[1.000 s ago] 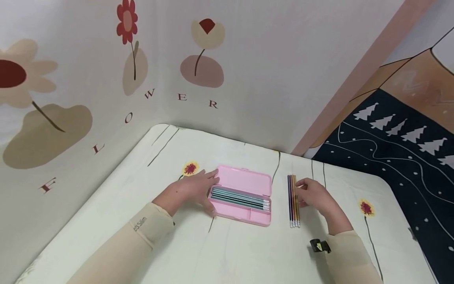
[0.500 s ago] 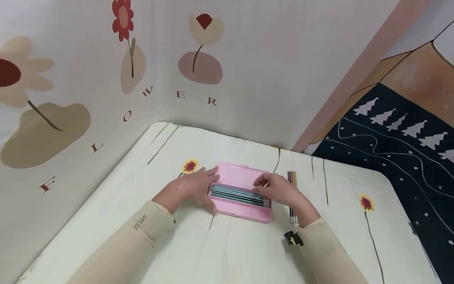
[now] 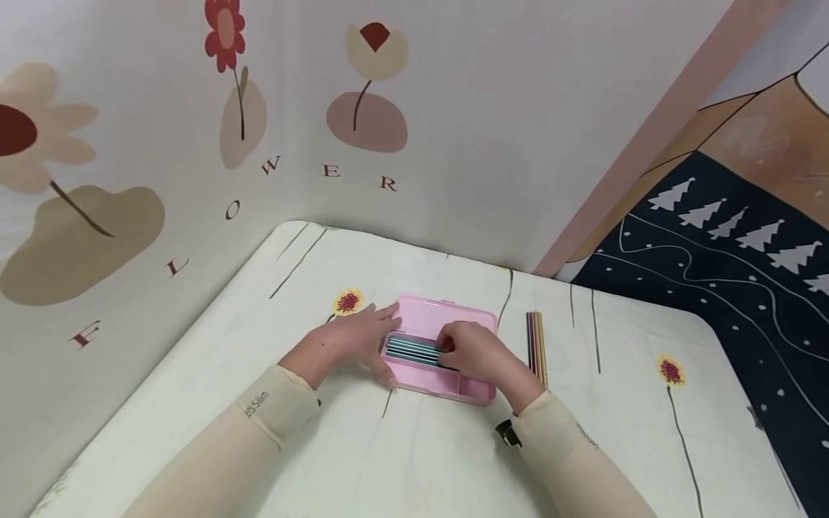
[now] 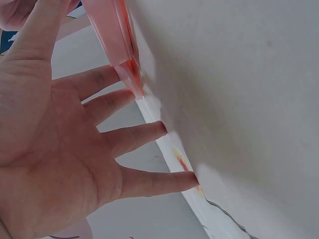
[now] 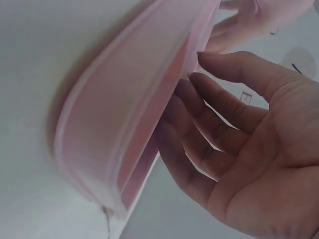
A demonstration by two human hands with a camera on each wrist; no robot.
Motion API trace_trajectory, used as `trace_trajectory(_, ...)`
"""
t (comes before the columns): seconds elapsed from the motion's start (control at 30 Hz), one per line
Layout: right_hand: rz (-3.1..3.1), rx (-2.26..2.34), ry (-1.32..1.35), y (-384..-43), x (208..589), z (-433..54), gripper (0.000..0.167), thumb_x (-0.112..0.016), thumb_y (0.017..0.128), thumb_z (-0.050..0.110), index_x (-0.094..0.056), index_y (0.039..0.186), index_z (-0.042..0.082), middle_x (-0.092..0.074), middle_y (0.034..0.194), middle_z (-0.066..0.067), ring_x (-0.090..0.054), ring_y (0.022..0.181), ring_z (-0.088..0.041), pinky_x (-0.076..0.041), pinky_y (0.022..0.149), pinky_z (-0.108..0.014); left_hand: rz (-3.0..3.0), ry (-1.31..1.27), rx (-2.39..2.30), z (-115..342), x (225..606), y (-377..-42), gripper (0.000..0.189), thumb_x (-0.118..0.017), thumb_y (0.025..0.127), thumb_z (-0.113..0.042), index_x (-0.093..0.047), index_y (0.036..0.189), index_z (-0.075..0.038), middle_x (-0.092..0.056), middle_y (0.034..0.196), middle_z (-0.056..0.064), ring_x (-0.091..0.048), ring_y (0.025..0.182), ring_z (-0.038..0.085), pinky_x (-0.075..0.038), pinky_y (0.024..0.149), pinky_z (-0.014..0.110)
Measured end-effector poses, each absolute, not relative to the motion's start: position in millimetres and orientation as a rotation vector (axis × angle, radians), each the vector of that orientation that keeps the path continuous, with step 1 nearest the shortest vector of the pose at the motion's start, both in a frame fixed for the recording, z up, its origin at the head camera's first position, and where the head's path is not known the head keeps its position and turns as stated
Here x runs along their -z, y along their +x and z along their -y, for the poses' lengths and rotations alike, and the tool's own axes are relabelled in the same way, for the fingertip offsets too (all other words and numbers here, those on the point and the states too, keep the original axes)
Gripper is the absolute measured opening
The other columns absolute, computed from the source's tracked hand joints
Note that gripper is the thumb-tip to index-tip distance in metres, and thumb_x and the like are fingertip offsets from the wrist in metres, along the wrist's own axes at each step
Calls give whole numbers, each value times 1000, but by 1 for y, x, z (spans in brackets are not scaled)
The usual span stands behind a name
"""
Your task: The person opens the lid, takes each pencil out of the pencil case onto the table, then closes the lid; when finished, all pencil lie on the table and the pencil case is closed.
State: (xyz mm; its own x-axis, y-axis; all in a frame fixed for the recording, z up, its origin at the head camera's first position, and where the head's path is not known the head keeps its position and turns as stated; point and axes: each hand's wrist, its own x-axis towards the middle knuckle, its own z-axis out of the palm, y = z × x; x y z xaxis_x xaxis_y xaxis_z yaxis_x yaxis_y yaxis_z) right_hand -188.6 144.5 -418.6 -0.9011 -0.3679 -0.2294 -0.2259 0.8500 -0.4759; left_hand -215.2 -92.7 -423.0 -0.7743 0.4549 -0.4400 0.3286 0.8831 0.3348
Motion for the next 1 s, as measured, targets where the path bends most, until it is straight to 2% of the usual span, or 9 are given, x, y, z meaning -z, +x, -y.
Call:
trace_trajectory(0.27,-2803,400,-550,-184,421,-131,11,-81,94,12,-80,105,10,-73,94,0,-60,81,-16,-57,84,-37,-2534,587,-319,93,424,-215,120,-93,71,-64,-37,168,-20,-17,183,1,-14,169,41,-30,129,68)
trace_trajectory(0.7,-2801,369,-624,-180,421,-131,21,-78,96,7,-84,115,14,-76,105,-2,-67,91,-18,-61,99,-44,-2532,601,-319,94,423,-214,120,-93,71,-63,-37,168,-18,-17,183,2,-14,169,43,-31,129,69)
trace_trajectory(0.8,-2811,350,-640,-178,421,-130,22,-77,97,6,-84,116,14,-76,106,-3,-67,90,-18,-61,99,-44,-2532,598,-314,93,422,-214,120,-93,71,-63,-37,168,-19,-17,183,1,-14,169,43,-31,128,69)
trace_trajectory(0.9,-2841,268,-678,-175,421,-129,23,-76,98,6,-84,116,16,-76,104,-3,-66,86,-19,-62,94,-41,-2535,596,-314,93,421,-213,119,-94,72,-62,-38,168,-19,-17,183,1,-14,169,42,-32,128,69)
trace_trajectory(1.0,-2867,82,-764,-171,420,-127,25,-74,99,7,-81,122,17,-76,109,-4,-68,88,-20,-63,89,-39,-2537,596,-313,92,420,-213,119,-94,72,-61,-38,167,-18,-17,182,2,-15,169,43,-32,128,70)
